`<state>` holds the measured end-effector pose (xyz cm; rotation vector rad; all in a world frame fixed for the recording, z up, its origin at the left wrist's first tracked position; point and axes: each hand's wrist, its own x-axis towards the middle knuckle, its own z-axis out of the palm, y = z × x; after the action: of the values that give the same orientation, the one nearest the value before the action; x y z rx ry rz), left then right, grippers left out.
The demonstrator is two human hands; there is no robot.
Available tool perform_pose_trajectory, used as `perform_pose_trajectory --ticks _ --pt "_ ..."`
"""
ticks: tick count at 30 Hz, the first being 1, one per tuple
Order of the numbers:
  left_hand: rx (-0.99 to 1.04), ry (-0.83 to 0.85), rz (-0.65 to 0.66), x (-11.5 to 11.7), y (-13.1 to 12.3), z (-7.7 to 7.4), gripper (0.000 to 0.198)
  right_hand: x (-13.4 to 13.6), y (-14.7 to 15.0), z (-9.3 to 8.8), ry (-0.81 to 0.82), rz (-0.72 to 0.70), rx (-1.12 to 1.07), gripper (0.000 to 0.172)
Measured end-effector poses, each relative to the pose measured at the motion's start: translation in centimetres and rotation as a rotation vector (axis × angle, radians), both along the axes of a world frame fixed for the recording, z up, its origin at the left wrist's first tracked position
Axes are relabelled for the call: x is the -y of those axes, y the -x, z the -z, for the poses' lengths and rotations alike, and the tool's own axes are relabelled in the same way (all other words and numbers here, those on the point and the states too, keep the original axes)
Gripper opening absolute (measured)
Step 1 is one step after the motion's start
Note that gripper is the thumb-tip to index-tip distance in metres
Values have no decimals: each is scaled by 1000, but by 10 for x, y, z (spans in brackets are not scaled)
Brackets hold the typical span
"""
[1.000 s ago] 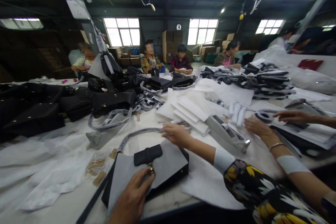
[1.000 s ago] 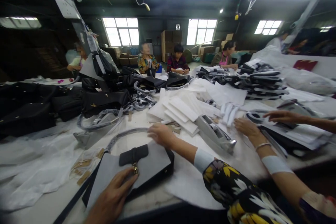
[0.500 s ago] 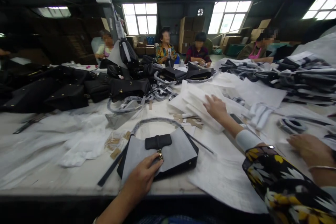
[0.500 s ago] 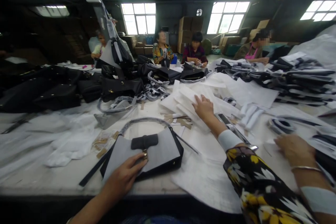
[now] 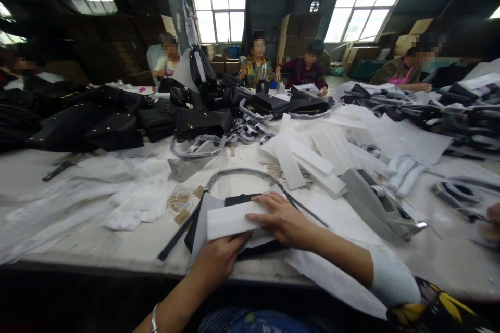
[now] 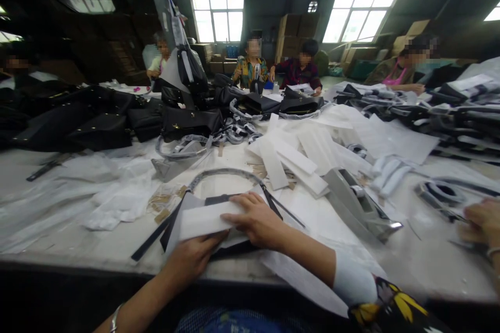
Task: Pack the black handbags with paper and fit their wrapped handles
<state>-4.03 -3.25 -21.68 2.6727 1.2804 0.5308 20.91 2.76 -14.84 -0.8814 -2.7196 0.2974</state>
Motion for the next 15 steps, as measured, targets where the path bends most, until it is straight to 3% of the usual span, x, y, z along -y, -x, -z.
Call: perform_pose_trajectory --ticks 9,15 --pt "11 -163 8 6 -1 -4 44 3 -8 33 155 -89 125 71" --pt "207 -263 -8 29 -7 -39 28 4 -6 29 239 -71 78 54"
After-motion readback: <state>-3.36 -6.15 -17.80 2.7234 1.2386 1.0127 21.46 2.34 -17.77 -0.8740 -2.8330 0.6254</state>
